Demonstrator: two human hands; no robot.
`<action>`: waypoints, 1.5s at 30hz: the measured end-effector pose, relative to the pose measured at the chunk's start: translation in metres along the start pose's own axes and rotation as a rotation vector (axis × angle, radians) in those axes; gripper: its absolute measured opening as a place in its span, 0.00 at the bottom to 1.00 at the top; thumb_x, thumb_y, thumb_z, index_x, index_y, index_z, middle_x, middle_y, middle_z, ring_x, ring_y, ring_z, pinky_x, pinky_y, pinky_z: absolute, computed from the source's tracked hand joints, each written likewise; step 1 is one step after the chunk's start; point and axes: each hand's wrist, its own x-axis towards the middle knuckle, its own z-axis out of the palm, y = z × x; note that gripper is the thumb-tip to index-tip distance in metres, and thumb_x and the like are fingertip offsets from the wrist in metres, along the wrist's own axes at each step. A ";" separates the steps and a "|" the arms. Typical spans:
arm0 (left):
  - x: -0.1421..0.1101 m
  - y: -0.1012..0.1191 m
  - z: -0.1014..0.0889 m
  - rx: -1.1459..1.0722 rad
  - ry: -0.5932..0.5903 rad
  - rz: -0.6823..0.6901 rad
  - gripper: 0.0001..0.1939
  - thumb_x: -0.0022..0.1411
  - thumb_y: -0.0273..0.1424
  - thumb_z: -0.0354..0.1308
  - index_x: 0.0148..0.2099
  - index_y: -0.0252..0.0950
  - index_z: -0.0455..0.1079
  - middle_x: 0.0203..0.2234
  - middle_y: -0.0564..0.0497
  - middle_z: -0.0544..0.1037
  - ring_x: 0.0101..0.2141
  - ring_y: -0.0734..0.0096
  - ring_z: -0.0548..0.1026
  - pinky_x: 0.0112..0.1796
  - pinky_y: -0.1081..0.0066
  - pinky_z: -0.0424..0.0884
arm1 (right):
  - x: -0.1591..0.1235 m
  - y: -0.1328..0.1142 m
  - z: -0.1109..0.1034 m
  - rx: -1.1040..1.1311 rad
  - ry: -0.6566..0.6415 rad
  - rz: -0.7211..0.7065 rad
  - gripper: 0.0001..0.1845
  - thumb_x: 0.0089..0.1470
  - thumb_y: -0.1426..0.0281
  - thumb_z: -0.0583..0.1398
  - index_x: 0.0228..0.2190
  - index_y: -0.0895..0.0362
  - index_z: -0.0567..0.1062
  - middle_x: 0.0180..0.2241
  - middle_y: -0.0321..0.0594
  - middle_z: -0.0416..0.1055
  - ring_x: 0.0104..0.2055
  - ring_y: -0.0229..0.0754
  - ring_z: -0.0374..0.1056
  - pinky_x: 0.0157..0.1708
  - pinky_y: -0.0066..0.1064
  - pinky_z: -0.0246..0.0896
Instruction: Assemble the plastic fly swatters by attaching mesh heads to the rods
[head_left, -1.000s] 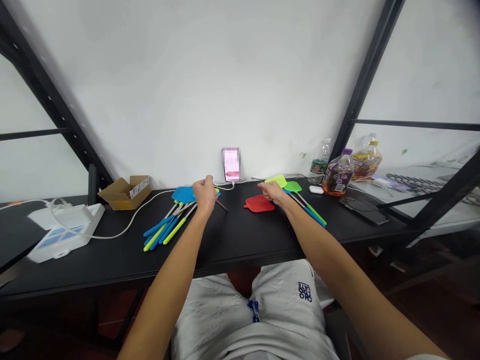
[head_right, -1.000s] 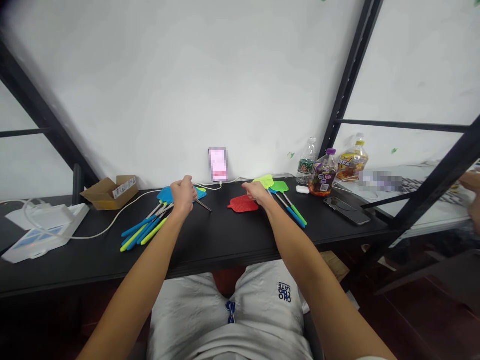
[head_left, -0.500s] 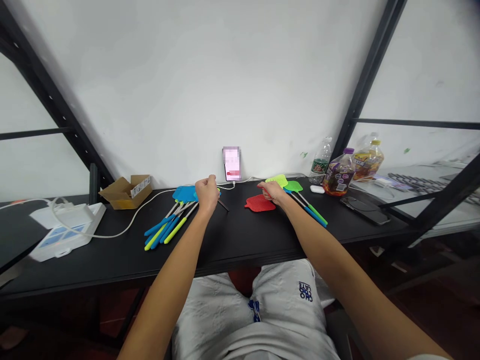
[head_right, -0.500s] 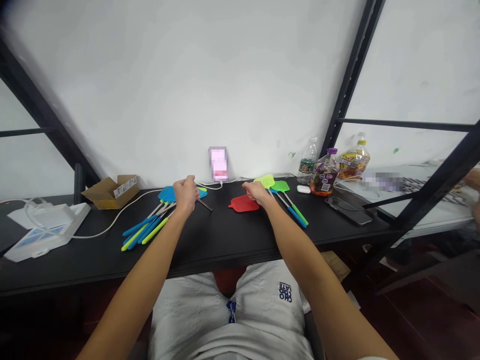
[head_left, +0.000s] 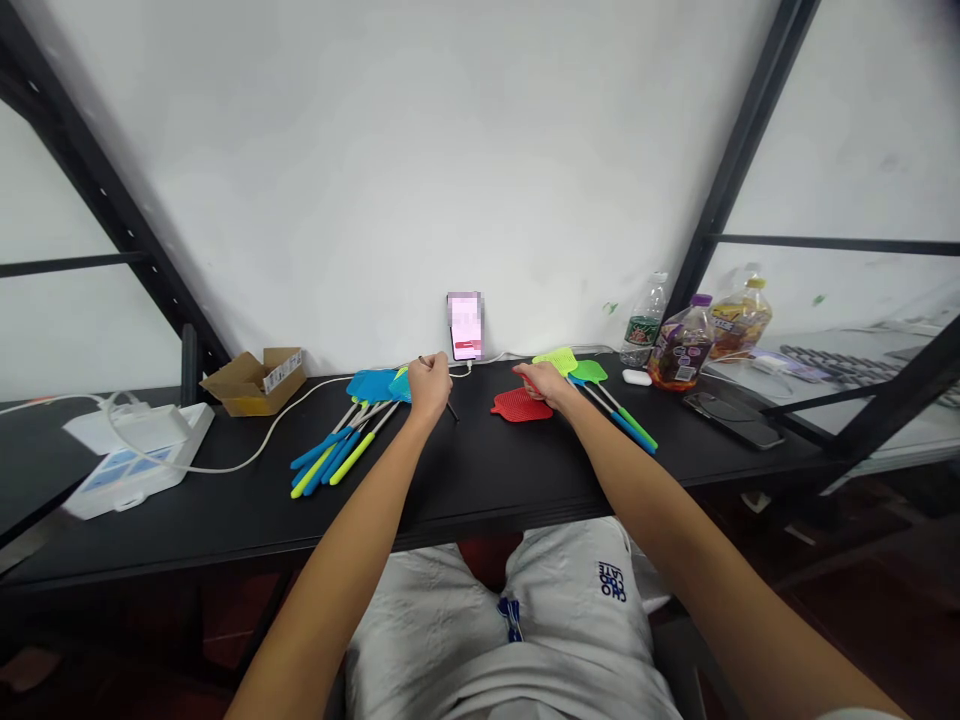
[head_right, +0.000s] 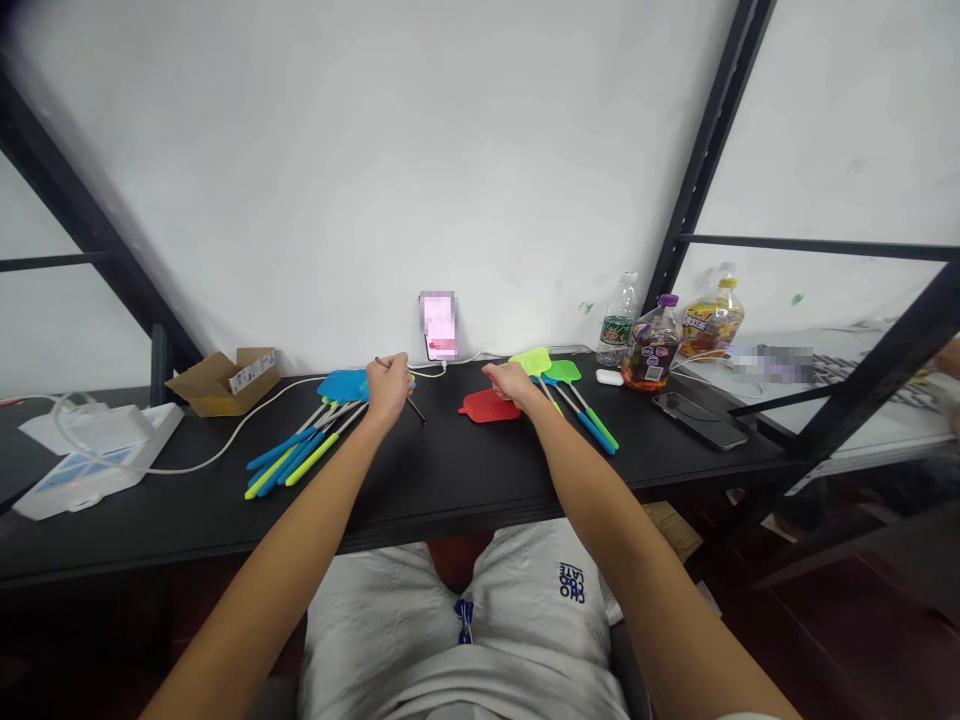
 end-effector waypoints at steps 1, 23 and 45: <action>0.000 -0.002 0.001 -0.013 -0.017 0.010 0.15 0.53 0.35 0.50 0.20 0.40 0.48 0.09 0.59 0.53 0.13 0.80 0.54 0.16 0.76 0.51 | 0.000 0.000 0.000 -0.011 0.007 -0.001 0.22 0.53 0.65 0.60 0.17 0.52 0.53 0.08 0.26 0.47 0.11 0.28 0.39 0.11 0.23 0.30; -0.009 -0.045 0.015 0.284 -0.373 0.030 0.28 0.65 0.51 0.45 0.19 0.39 0.53 0.11 0.54 0.61 0.15 0.74 0.62 0.20 0.73 0.56 | 0.003 -0.005 -0.013 -0.865 0.502 0.000 0.16 0.62 0.60 0.55 0.41 0.60 0.70 0.43 0.56 0.74 0.45 0.51 0.72 0.41 0.34 0.63; -0.017 -0.036 0.010 0.918 -0.420 0.190 0.22 0.68 0.41 0.43 0.28 0.35 0.68 0.25 0.45 0.75 0.30 0.65 0.74 0.31 0.71 0.63 | -0.023 -0.023 -0.004 -1.207 0.109 0.222 0.50 0.28 0.41 0.69 0.47 0.61 0.74 0.47 0.54 0.73 0.47 0.53 0.72 0.39 0.33 0.64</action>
